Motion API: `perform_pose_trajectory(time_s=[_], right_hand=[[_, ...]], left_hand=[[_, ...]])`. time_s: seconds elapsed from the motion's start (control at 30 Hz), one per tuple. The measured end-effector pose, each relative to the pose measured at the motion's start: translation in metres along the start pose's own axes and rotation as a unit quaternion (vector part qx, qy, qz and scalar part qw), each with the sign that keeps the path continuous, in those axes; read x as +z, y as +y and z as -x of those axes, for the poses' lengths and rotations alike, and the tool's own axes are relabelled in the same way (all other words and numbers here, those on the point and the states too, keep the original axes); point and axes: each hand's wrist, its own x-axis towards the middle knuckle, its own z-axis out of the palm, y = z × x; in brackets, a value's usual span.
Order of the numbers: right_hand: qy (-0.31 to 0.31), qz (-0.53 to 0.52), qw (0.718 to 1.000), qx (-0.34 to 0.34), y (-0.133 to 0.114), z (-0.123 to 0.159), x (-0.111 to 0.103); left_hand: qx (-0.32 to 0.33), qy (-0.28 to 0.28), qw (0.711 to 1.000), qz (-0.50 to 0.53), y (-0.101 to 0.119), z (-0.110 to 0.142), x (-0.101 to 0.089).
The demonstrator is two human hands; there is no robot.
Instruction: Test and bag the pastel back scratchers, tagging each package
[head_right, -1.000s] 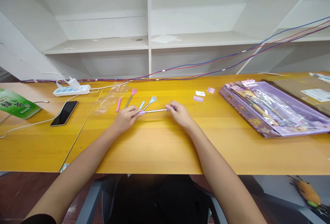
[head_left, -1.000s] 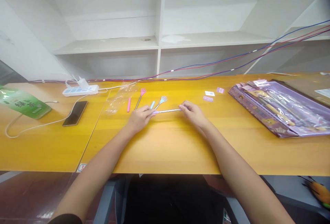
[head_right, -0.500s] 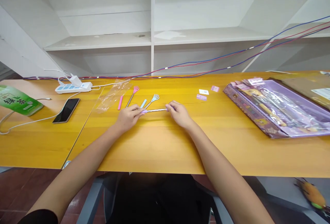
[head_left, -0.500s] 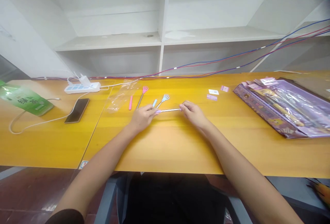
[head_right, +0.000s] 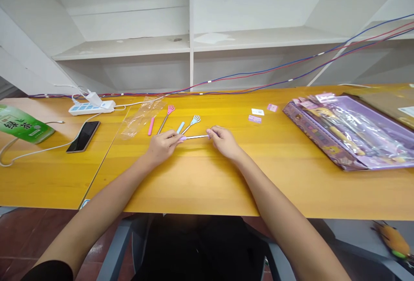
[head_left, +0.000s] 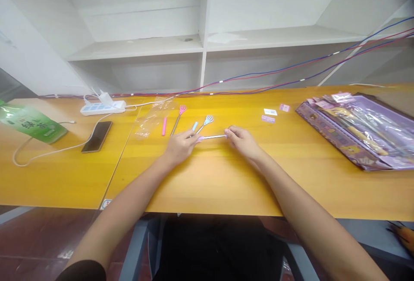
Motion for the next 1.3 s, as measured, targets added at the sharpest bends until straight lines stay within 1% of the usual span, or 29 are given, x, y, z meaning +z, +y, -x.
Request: perform_pose_trajectory(time_s=[0.13,0.27,0.47,0.6,0.67,0.73,0.77,0.83,0.9,0.97,1.07,1.13,1.2,1.3], right_hand=[[-0.032,-0.072,0.995,0.053,-0.003,0.002,0.002],[-0.055,-0.125,0.987,0.09,-0.004,0.003,0.003],[-0.083,-0.15,0.977,0.129,-0.007,0.006,0.004],[-0.108,-0.136,0.975,0.138,-0.01,0.009,0.001],[-0.131,-0.095,0.978,0.131,-0.014,0.011,-0.001],[-0.164,-0.029,0.981,0.099,-0.019,0.014,0.001],[-0.183,0.007,0.98,0.071,-0.022,0.015,0.003],[-0.208,0.083,0.974,-0.009,-0.03,0.019,0.011],[-0.203,0.177,0.959,-0.089,-0.039,0.022,0.02],[-0.174,0.296,0.931,-0.125,-0.05,0.026,0.029],[-0.15,0.453,0.872,-0.108,-0.07,0.033,0.035],[-0.144,0.516,0.839,-0.096,-0.081,0.035,0.035],[-0.138,0.546,0.821,-0.09,-0.089,0.035,0.035],[-0.132,0.562,0.812,-0.082,-0.096,0.031,0.034]], left_hand=[[0.021,-0.017,0.999,-0.023,0.007,-0.002,-0.007],[0.041,-0.028,0.998,-0.03,0.011,-0.002,-0.01],[0.048,-0.035,0.998,-0.03,0.011,0.0,-0.006],[0.043,-0.041,0.998,-0.023,0.007,0.0,-0.007],[0.045,-0.049,0.997,-0.034,0.004,-0.003,-0.011],[0.045,-0.065,0.995,-0.065,0.003,-0.007,-0.015],[0.046,-0.077,0.992,-0.087,0.004,-0.01,-0.017],[0.061,-0.11,0.984,-0.128,0.01,-0.013,-0.02],[0.09,-0.153,0.972,-0.154,0.021,-0.014,-0.02],[0.112,-0.195,0.96,-0.164,0.034,-0.013,-0.02],[0.104,-0.225,0.954,-0.17,0.048,-0.01,-0.02],[0.083,-0.228,0.956,-0.168,0.052,-0.009,-0.022],[0.063,-0.23,0.957,-0.163,0.051,-0.012,-0.024],[0.045,-0.234,0.957,-0.163,0.043,-0.019,-0.029]])
